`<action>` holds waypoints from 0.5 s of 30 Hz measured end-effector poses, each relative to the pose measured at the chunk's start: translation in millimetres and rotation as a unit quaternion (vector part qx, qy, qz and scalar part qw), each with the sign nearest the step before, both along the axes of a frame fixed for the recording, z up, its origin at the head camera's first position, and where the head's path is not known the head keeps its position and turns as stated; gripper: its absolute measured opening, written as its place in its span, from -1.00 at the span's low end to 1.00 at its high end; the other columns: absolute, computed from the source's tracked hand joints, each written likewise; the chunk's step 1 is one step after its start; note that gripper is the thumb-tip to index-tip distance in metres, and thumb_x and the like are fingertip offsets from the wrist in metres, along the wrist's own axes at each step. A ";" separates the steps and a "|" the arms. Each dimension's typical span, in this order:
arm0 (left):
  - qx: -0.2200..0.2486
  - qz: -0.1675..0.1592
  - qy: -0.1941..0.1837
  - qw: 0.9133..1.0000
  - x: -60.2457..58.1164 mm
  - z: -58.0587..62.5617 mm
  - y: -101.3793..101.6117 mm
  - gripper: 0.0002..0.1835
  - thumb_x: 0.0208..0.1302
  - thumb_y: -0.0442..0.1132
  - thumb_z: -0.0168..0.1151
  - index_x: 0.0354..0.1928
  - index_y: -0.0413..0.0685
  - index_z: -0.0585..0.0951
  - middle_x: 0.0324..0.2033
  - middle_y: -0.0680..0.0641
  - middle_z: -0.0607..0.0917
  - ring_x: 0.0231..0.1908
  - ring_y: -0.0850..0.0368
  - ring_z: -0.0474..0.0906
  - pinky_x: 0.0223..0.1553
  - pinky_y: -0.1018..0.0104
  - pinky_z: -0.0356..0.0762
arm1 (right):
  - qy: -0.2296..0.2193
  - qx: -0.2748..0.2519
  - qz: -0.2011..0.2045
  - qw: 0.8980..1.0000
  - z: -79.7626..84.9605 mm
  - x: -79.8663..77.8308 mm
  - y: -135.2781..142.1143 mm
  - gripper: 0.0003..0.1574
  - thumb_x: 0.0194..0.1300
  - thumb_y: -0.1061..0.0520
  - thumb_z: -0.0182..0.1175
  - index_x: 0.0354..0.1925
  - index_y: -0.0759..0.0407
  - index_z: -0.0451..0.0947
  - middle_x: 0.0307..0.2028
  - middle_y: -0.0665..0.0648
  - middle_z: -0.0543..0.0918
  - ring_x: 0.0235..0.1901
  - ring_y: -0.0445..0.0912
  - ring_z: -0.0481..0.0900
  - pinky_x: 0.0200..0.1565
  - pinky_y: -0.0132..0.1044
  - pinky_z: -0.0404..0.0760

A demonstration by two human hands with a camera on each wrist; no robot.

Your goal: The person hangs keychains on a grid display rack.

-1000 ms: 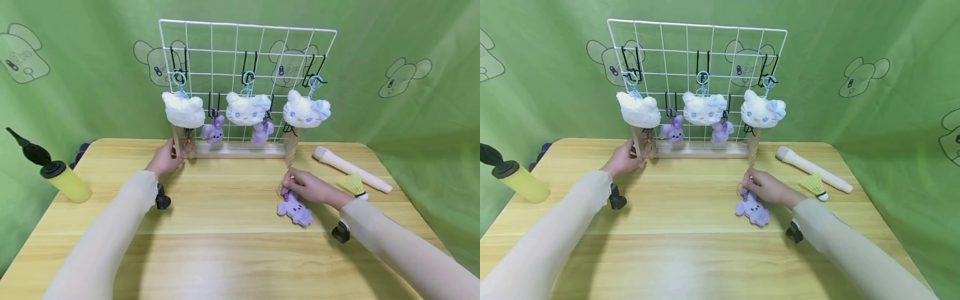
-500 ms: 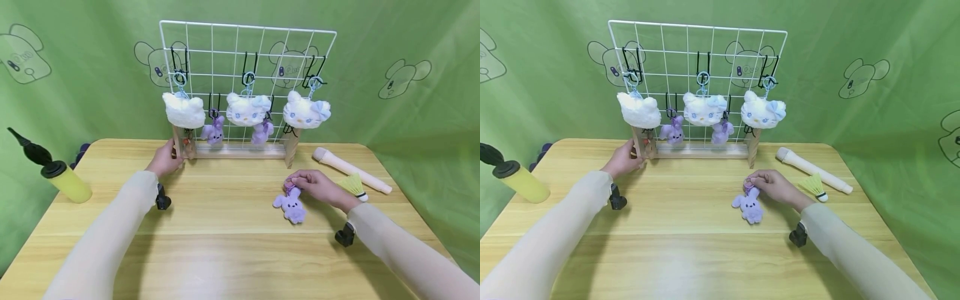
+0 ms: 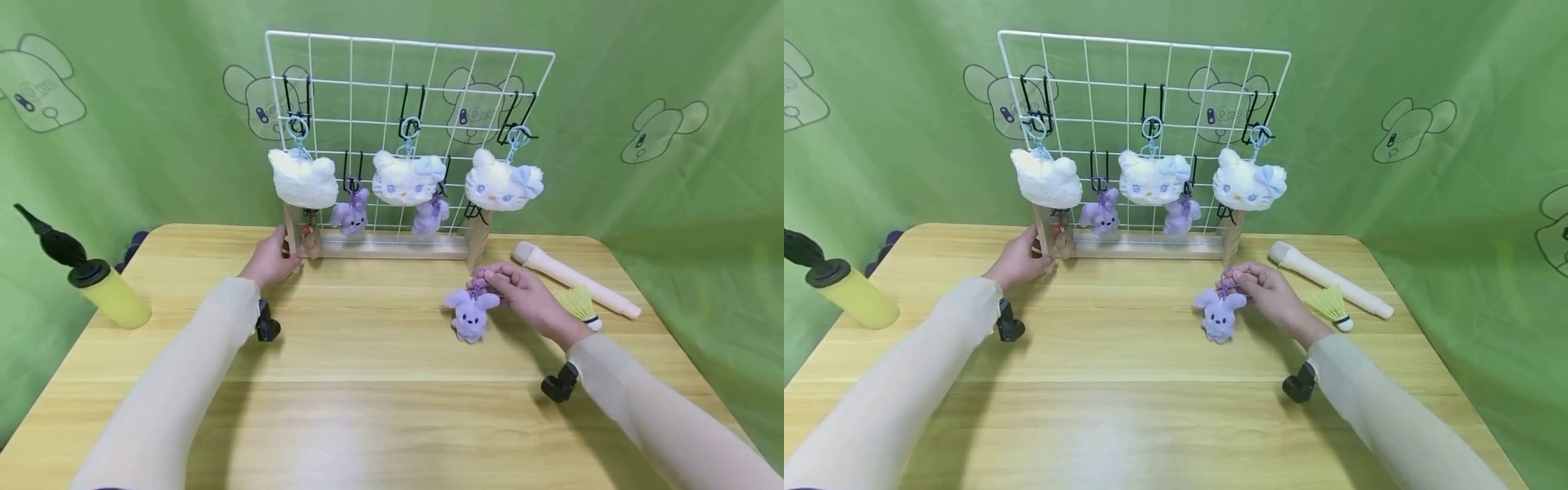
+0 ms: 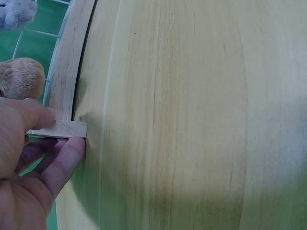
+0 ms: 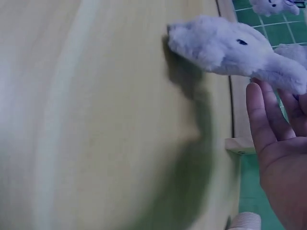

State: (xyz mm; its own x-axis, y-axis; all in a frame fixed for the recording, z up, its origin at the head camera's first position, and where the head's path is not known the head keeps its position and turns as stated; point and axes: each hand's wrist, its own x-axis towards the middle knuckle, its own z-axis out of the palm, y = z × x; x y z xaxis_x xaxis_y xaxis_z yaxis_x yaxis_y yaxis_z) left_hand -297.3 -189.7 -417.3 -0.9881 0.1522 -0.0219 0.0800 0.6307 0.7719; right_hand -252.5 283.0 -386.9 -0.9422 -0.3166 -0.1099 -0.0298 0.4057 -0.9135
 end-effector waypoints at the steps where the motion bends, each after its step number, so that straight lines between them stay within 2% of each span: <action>1: -0.002 0.001 0.001 1.000 -0.3 0.5 0.7 -0.36 0.43 -0.42 0.14 0.49 -0.34 0.20 0.19 -0.49 0.57 0.20 -0.37 0.58 0.20 -0.11 0.73 | 0.002 -0.013 -0.005 1.000 2.6 -0.9 -0.2 -0.58 0.68 0.05 -0.04 0.20 0.34 0.49 -0.11 -0.27 0.79 -0.09 -0.35 0.74 -0.02 -0.43 0.78; 7: -0.016 0.002 0.007 1.000 0.5 2.3 2.3 -0.40 0.42 -0.42 0.14 0.43 -0.41 0.24 0.16 -0.50 0.59 0.17 -0.38 0.60 0.17 -0.11 0.74 | 0.022 -0.113 -0.032 0.993 20.2 -11.9 -3.4 -0.76 0.64 0.09 0.03 0.08 0.18 0.54 -0.13 -0.18 0.82 -0.11 -0.32 0.76 -0.04 -0.46 0.78; 15: -0.013 0.003 -0.003 1.000 -0.5 0.4 1.2 -0.37 0.43 -0.42 0.14 0.47 -0.39 0.21 0.19 -0.51 0.58 0.17 -0.38 0.61 0.13 -0.06 0.77 | 0.064 -0.209 -0.067 0.973 31.3 -24.8 -11.9 -0.84 0.61 0.14 0.07 0.01 0.21 0.48 -0.15 -0.10 0.85 -0.10 -0.29 0.81 -0.05 -0.46 0.78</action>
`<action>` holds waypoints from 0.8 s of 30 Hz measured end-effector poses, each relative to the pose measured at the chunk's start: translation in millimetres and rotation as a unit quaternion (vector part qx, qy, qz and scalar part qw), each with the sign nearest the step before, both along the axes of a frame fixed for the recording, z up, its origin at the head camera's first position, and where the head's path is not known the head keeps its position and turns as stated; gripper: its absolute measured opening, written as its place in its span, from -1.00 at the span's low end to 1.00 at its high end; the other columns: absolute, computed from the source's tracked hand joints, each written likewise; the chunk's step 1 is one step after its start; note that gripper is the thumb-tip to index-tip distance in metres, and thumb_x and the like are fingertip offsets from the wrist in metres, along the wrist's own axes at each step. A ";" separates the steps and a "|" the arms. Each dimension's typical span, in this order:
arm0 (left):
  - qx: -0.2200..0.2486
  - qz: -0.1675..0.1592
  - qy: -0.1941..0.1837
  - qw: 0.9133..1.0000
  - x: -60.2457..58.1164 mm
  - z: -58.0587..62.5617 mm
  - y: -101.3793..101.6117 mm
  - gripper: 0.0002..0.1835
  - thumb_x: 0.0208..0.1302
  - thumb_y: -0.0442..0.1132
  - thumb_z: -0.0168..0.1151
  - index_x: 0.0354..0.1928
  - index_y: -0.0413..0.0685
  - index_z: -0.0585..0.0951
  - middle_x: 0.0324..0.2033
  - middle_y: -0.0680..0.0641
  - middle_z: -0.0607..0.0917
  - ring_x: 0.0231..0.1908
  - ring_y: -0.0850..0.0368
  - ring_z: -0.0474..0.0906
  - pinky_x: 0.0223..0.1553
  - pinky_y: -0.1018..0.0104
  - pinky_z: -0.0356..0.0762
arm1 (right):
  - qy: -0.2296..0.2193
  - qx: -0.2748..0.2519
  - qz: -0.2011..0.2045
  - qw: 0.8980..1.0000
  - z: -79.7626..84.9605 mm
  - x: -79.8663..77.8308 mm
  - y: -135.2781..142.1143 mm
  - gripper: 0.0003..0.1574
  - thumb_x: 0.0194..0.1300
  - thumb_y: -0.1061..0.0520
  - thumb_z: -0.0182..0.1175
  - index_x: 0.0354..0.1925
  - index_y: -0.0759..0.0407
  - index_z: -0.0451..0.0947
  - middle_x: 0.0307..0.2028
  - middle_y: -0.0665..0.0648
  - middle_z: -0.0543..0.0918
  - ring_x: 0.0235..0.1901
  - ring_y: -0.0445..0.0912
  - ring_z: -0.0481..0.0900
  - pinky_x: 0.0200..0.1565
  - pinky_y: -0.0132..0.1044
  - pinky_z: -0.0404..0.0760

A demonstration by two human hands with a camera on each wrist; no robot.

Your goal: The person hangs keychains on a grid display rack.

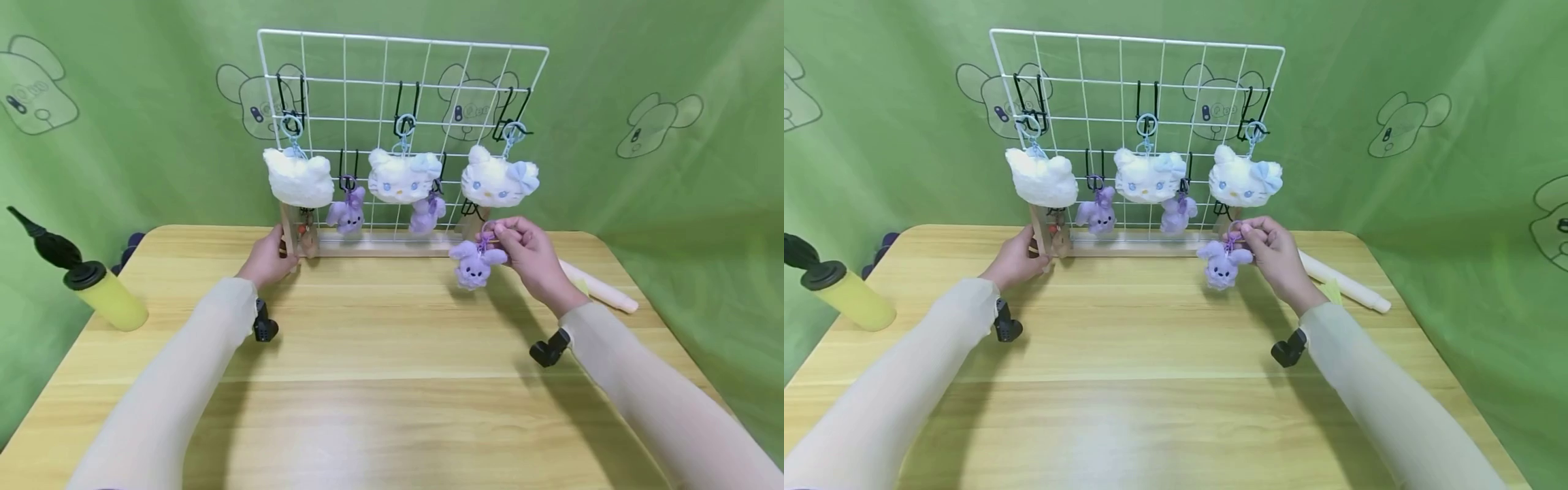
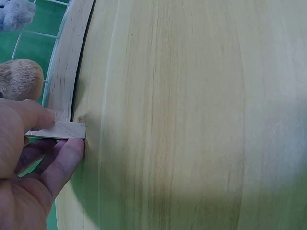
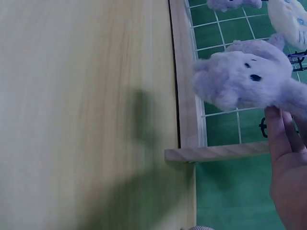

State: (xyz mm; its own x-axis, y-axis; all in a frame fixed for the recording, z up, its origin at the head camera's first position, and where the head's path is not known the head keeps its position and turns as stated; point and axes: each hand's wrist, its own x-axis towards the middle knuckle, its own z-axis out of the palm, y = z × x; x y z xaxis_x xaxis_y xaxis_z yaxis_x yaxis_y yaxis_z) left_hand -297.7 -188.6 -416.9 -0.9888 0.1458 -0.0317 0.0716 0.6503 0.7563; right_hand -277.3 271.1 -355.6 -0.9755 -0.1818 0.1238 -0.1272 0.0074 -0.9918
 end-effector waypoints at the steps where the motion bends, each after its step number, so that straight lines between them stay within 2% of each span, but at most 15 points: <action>1: -0.002 0.002 -0.001 1.000 0.0 0.6 0.1 -0.37 0.44 -0.42 0.14 0.47 -0.39 0.20 0.20 -0.51 0.58 0.17 -0.38 0.61 0.11 -0.05 0.78 | 0.003 -0.006 -0.006 1.000 0.9 -2.0 -1.9 -0.85 0.61 0.15 0.07 0.00 0.21 0.46 -0.16 -0.10 0.85 -0.11 -0.28 0.81 -0.06 -0.46 0.79; 6: 0.000 0.003 -0.001 1.000 0.4 2.6 0.5 -0.34 0.42 -0.43 0.13 0.50 -0.37 0.18 0.22 -0.50 0.56 0.20 -0.39 0.59 0.17 -0.09 0.75 | 0.010 -0.010 -0.033 0.999 2.8 -9.8 -10.7 -0.88 0.62 0.16 0.05 -0.02 0.21 0.41 -0.21 -0.11 0.85 -0.14 -0.27 0.81 -0.11 -0.47 0.79; 10: 0.005 -0.002 0.000 1.000 1.2 3.0 1.0 -0.33 0.41 -0.43 0.13 0.50 -0.34 0.19 0.23 -0.50 0.56 0.23 -0.39 0.56 0.26 -0.14 0.69 | 0.016 0.012 -0.053 0.998 2.0 -14.8 -15.1 -0.91 0.63 0.17 0.02 -0.02 0.18 0.40 -0.24 -0.16 0.83 -0.17 -0.30 0.79 -0.12 -0.50 0.78; 14: 0.000 0.000 0.004 1.000 1.1 3.2 1.7 -0.38 0.43 -0.43 0.13 0.46 -0.38 0.22 0.19 -0.50 0.58 0.19 -0.38 0.60 0.19 -0.09 0.74 | 0.017 0.044 -0.075 0.996 0.7 -18.4 -18.2 -0.92 0.64 0.17 -0.01 0.00 0.12 0.40 -0.27 -0.25 0.80 -0.21 -0.34 0.75 -0.14 -0.55 0.76; 19: -0.001 0.002 0.003 1.000 0.0 2.6 1.3 -0.35 0.44 -0.42 0.13 0.50 -0.37 0.19 0.19 -0.49 0.59 0.14 -0.36 0.64 0.12 -0.05 0.78 | 0.017 0.093 -0.095 0.991 -2.3 -22.6 -20.1 -0.89 0.66 0.16 -0.05 0.04 0.11 0.39 -0.32 -0.34 0.76 -0.25 -0.38 0.72 -0.16 -0.58 0.74; 24: -0.002 0.003 0.004 1.000 1.0 2.3 0.1 -0.36 0.43 -0.43 0.13 0.49 -0.38 0.20 0.18 -0.50 0.59 0.14 -0.37 0.63 0.14 -0.06 0.77 | 0.005 0.109 -0.101 0.989 -5.7 -26.1 -21.7 -0.88 0.66 0.15 -0.04 0.05 0.09 0.39 -0.33 -0.34 0.74 -0.26 -0.38 0.71 -0.15 -0.58 0.74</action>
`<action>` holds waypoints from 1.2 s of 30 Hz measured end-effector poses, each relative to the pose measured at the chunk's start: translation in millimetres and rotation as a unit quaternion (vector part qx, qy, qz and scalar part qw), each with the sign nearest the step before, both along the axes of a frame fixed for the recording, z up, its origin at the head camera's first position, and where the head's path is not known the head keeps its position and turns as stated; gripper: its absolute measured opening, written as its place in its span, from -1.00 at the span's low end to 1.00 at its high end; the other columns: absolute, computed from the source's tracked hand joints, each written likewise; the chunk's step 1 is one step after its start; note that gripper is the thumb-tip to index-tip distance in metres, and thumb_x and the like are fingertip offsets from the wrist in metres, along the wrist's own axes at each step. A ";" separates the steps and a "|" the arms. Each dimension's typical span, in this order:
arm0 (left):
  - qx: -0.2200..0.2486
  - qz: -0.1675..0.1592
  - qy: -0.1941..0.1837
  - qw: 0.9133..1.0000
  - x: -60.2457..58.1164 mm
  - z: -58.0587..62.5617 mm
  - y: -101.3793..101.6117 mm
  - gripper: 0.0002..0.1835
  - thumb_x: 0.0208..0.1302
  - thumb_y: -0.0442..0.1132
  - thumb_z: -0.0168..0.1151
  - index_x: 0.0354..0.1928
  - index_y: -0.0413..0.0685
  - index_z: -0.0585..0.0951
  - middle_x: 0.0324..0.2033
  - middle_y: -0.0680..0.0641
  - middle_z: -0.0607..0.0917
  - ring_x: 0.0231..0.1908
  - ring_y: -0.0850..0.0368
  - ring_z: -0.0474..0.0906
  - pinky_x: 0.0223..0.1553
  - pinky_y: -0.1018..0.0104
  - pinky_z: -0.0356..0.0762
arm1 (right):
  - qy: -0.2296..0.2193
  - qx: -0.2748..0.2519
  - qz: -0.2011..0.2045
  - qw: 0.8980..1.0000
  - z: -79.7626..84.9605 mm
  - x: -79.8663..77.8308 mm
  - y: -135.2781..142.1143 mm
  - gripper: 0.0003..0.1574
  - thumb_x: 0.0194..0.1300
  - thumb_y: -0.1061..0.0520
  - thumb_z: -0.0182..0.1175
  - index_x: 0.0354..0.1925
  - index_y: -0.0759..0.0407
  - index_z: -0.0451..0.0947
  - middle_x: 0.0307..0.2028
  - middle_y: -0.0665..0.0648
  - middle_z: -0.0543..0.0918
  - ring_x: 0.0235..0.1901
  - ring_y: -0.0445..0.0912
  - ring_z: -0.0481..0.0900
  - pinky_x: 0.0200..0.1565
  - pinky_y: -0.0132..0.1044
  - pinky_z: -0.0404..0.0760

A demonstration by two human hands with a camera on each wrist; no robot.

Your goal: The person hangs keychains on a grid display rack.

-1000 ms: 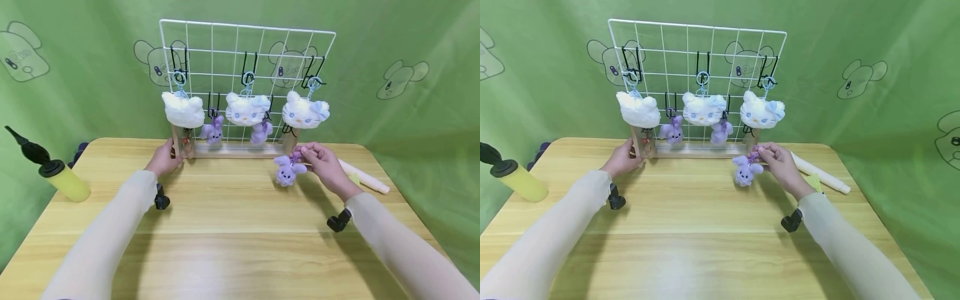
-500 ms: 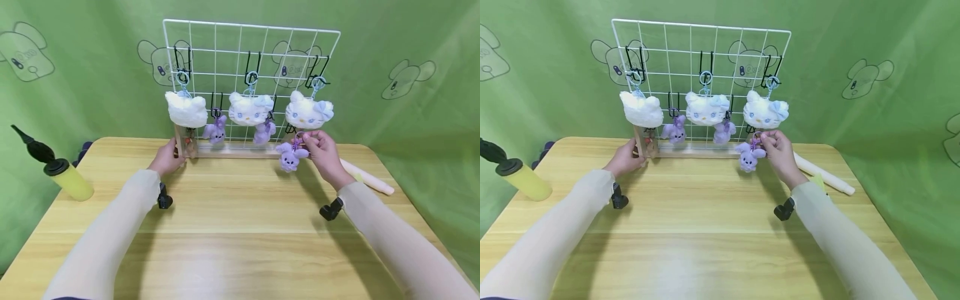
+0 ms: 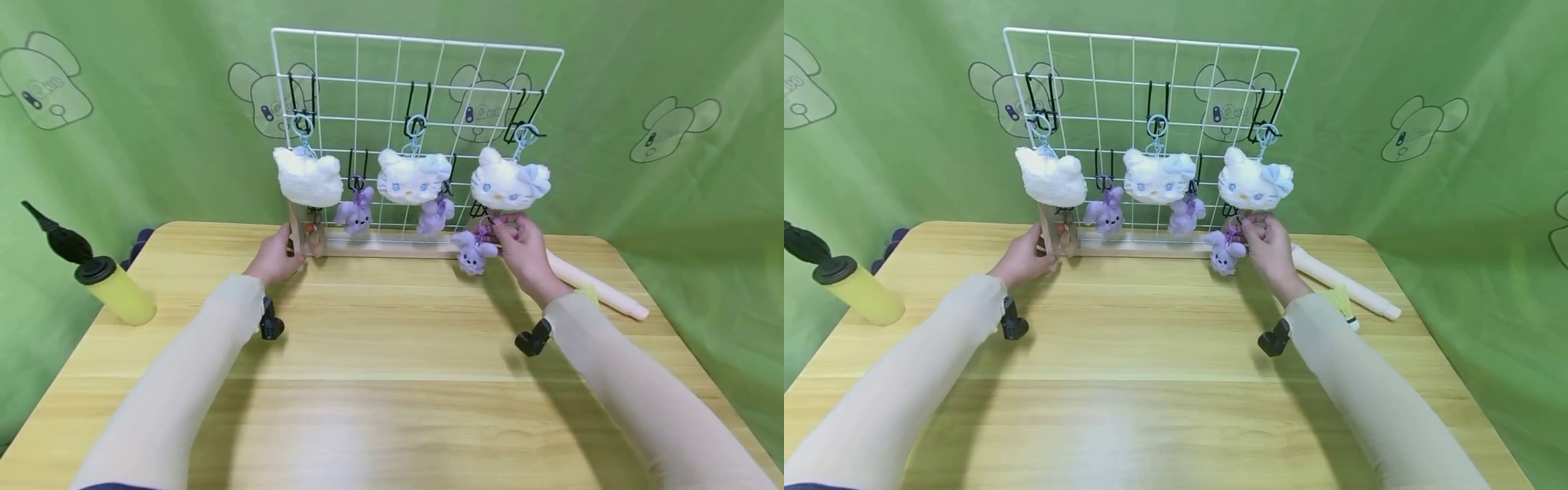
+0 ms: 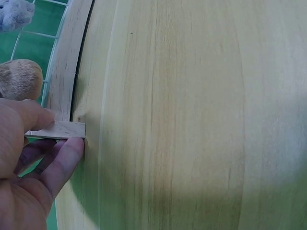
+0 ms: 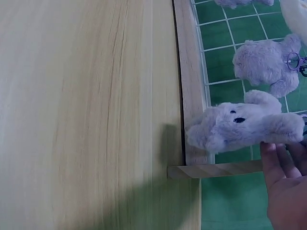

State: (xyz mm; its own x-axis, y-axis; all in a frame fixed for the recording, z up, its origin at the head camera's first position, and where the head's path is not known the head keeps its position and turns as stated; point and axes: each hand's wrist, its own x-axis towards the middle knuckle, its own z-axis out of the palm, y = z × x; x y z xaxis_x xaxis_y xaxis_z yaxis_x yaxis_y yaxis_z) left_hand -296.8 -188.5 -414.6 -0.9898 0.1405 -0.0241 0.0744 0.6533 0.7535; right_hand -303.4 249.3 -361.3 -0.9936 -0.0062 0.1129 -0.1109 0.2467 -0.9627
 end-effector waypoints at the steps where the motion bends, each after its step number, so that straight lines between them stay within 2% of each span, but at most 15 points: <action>1: 0.000 0.000 0.000 1.000 0.5 0.3 0.2 -0.36 0.43 -0.42 0.13 0.49 -0.38 0.20 0.19 -0.50 0.58 0.14 -0.37 0.62 0.14 -0.06 0.76 | -0.001 -0.002 0.000 1.000 -0.3 -0.2 -0.1 -0.89 0.66 0.15 -0.04 0.05 0.09 0.39 -0.33 -0.34 0.74 -0.25 -0.38 0.71 -0.15 -0.58 0.74; 10: 0.001 -0.003 0.006 1.000 1.6 -2.5 0.7 -0.35 0.43 -0.42 0.14 0.50 -0.36 0.19 0.20 -0.50 0.58 0.15 -0.37 0.61 0.16 -0.09 0.75 | 0.004 -0.037 0.019 0.999 -5.2 0.3 0.8 -0.91 0.65 0.18 -0.03 0.02 0.14 0.39 -0.30 -0.30 0.76 -0.19 -0.33 0.74 -0.04 -0.53 0.76; 21: -0.002 -0.001 0.009 1.000 0.8 -5.0 0.2 -0.39 0.43 -0.42 0.15 0.45 -0.39 0.23 0.16 -0.50 0.60 0.15 -0.37 0.61 0.18 -0.12 0.73 | 0.006 -0.008 0.009 1.000 -6.4 0.6 2.5 -0.89 0.65 0.16 -0.03 0.03 0.14 0.41 -0.27 -0.36 0.72 -0.16 -0.38 0.70 -0.02 -0.54 0.75; 30: 0.005 -0.004 0.008 1.000 2.3 -4.4 2.7 -0.35 0.42 -0.43 0.16 0.48 -0.36 0.21 0.14 -0.48 0.60 0.14 -0.35 0.61 0.19 -0.09 0.73 | 0.001 0.004 0.004 1.000 -7.2 1.3 5.0 -0.91 0.65 0.17 -0.04 0.02 0.07 0.40 -0.18 -0.30 0.68 -0.09 -0.35 0.68 0.03 -0.50 0.76; 36: 0.009 -0.004 0.003 1.000 2.3 -4.6 0.7 -0.38 0.42 -0.42 0.16 0.46 -0.37 0.24 0.14 -0.47 0.60 0.15 -0.35 0.61 0.18 -0.08 0.74 | 0.013 -0.004 0.007 1.000 -7.1 1.7 7.2 -0.92 0.64 0.17 0.00 0.01 0.10 0.42 -0.17 -0.25 0.71 -0.10 -0.30 0.70 0.03 -0.43 0.78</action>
State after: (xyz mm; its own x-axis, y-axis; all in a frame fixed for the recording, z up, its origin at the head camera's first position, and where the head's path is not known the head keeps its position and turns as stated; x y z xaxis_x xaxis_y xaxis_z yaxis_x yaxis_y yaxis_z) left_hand -294.4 -187.8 -419.2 -0.9888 0.1486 -0.0158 0.0838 0.6387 0.7649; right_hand -301.7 256.5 -368.4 -0.9902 -0.0190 0.1385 -0.1390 0.2382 -0.9612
